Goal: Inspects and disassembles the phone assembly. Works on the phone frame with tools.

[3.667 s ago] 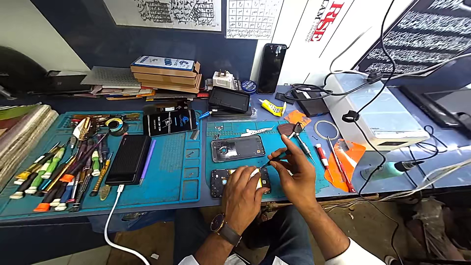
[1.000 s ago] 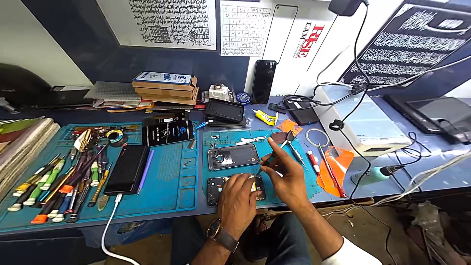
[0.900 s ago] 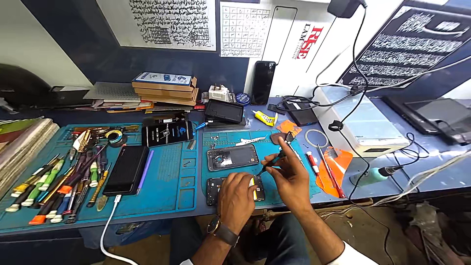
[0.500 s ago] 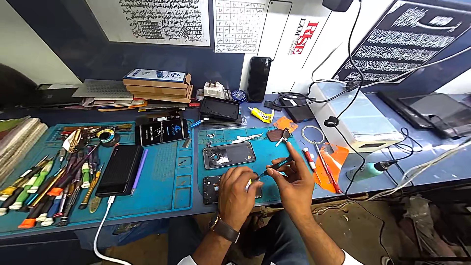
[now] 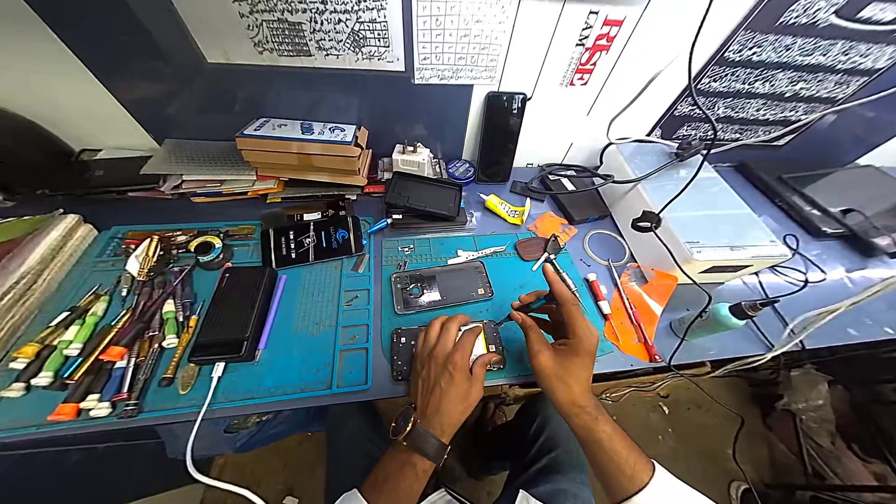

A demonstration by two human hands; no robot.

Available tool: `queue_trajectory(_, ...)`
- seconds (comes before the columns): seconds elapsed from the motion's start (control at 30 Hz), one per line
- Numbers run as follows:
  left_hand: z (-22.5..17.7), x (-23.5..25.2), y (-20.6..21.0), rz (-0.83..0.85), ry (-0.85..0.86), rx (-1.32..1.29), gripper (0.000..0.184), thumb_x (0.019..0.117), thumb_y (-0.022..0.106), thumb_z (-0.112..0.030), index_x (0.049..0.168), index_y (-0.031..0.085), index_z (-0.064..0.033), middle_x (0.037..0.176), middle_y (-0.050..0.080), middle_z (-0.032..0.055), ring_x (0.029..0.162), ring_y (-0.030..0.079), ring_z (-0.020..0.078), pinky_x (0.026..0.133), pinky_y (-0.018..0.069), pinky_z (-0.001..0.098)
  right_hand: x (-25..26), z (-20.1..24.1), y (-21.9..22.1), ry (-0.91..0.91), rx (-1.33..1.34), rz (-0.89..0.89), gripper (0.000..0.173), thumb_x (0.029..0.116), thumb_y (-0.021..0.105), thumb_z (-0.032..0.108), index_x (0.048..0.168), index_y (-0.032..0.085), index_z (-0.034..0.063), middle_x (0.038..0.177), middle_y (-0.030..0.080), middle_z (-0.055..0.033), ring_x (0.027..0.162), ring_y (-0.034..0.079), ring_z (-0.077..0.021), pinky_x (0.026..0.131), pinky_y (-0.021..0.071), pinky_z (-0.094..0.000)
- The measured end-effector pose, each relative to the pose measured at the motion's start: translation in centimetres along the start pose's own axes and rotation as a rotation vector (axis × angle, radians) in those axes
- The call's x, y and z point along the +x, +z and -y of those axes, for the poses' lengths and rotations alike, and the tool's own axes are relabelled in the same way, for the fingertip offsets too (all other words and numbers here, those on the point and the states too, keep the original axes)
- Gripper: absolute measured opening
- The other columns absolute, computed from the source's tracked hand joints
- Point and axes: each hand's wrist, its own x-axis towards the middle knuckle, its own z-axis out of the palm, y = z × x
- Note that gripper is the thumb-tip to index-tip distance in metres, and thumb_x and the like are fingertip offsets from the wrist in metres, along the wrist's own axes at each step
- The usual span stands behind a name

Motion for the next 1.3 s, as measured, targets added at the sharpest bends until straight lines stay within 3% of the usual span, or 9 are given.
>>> queue_trajectory(0.2,0.1,0.0,0.0,-0.003,0.005,0.005,0.032,0.0887,0.074,-0.043,0.112,0.078,-0.0217,0.126,0.067,-0.0025,0.124,0.058,0.0217,0.102,0.0487,0.0427,1.0,0.1,-0.3,-0.149,-0.122,0.156,0.056,0.0905,0.072,0.005,0.144,0.058,0.0098,0.123,0.066,-0.0072,0.111,0.066,-0.0180,0.092,0.0612,-0.0359)
queue_trajectory(0.37,0.1,-0.2,0.2,-0.011,0.023,0.012,0.032,0.0887,0.074,-0.043,0.112,0.078,-0.0213,0.126,0.067,-0.0024,0.124,0.058,0.0215,0.103,0.0477,0.0430,2.2,-0.1,-0.3,-0.192,-0.170,0.205,0.042,0.0920,0.075,0.010,0.133,0.069,0.0157,0.097,0.065,-0.0021,0.082,0.066,-0.0118,0.071,0.0602,-0.0307)
queue_trajectory(0.5,0.4,-0.4,0.4,-0.020,0.062,0.049,0.033,0.0941,0.066,-0.045,0.116,0.077,-0.0228,0.128,0.066,-0.0011,0.126,0.057,0.0229,0.104,0.0469,0.0443,3.2,0.4,-1.3,-0.208,-0.016,0.442,0.046,0.0914,0.070,0.002,0.137,0.063,0.0072,0.125,0.068,-0.0061,0.115,0.066,-0.0166,0.100,0.0587,-0.0372)
queue_trajectory(0.67,0.4,-0.9,1.1,-0.056,0.152,0.117,0.037,0.0979,0.057,-0.045,0.119,0.075,-0.0206,0.131,0.066,0.0031,0.129,0.056,0.0260,0.107,0.0451,0.0463,2.5,-0.5,-0.1,-0.214,-0.112,0.209,0.039,0.0907,0.077,0.011,0.129,0.071,0.0141,0.096,0.064,-0.0030,0.083,0.064,-0.0120,0.072,0.0583,-0.0293)
queue_trajectory(0.83,0.6,-1.0,1.3,-0.094,0.228,0.157,0.037,0.1007,0.053,-0.043,0.115,0.076,-0.0179,0.126,0.068,0.0028,0.122,0.060,0.0234,0.105,0.0476,0.0421,3.2,0.3,-1.3,-0.197,0.052,0.447,0.041,0.0947,0.067,0.002,0.135,0.064,0.0054,0.127,0.068,-0.0084,0.118,0.066,-0.0186,0.101,0.0579,-0.0377)
queue_trajectory(0.97,0.6,-1.1,1.4,-0.130,0.261,0.190,0.036,0.1013,0.051,-0.039,0.116,0.076,-0.0170,0.125,0.069,0.0033,0.121,0.061,0.0235,0.109,0.0440,0.0442,2.8,-0.3,-0.6,-0.201,-0.116,0.226,0.046,0.0897,0.078,0.011,0.134,0.069,0.0150,0.098,0.063,-0.0035,0.086,0.062,-0.0128,0.074,0.0567,-0.0294)
queue_trajectory(1.1,0.9,-1.0,1.4,-0.129,0.268,0.177,0.038,0.1026,0.050,-0.040,0.114,0.077,-0.0156,0.125,0.069,0.0040,0.120,0.062,0.0235,0.110,0.0444,0.0441,3.9,0.3,-1.2,-0.168,0.028,0.455,0.056,0.0877,0.065,-0.001,0.143,0.058,0.0064,0.131,0.065,-0.0081,0.120,0.064,-0.0198,0.103,0.0564,-0.0409)
queue_trajectory(1.2,0.7,-1.0,1.5,-0.129,0.268,0.175,0.037,0.1024,0.050,-0.039,0.114,0.077,-0.0152,0.125,0.069,0.0044,0.119,0.063,0.0238,0.109,0.0451,0.0437,3.2,-0.6,-0.4,-0.186,-0.089,0.228,0.051,0.0868,0.082,0.016,0.136,0.067,0.0138,0.108,0.065,-0.0037,0.096,0.064,-0.0135,0.083,0.0576,-0.0317)
queue_trajectory(1.3,0.7,-1.0,1.4,-0.116,0.252,0.171,0.037,0.1025,0.050,-0.039,0.114,0.076,-0.0158,0.125,0.069,0.0039,0.120,0.062,0.0234,0.109,0.0454,0.0439,3.4,0.3,-0.7,-0.158,0.041,0.340,0.049,0.0883,0.069,-0.004,0.136,0.067,0.0094,0.109,0.070,-0.0057,0.095,0.068,-0.0154,0.082,0.0616,-0.0331)
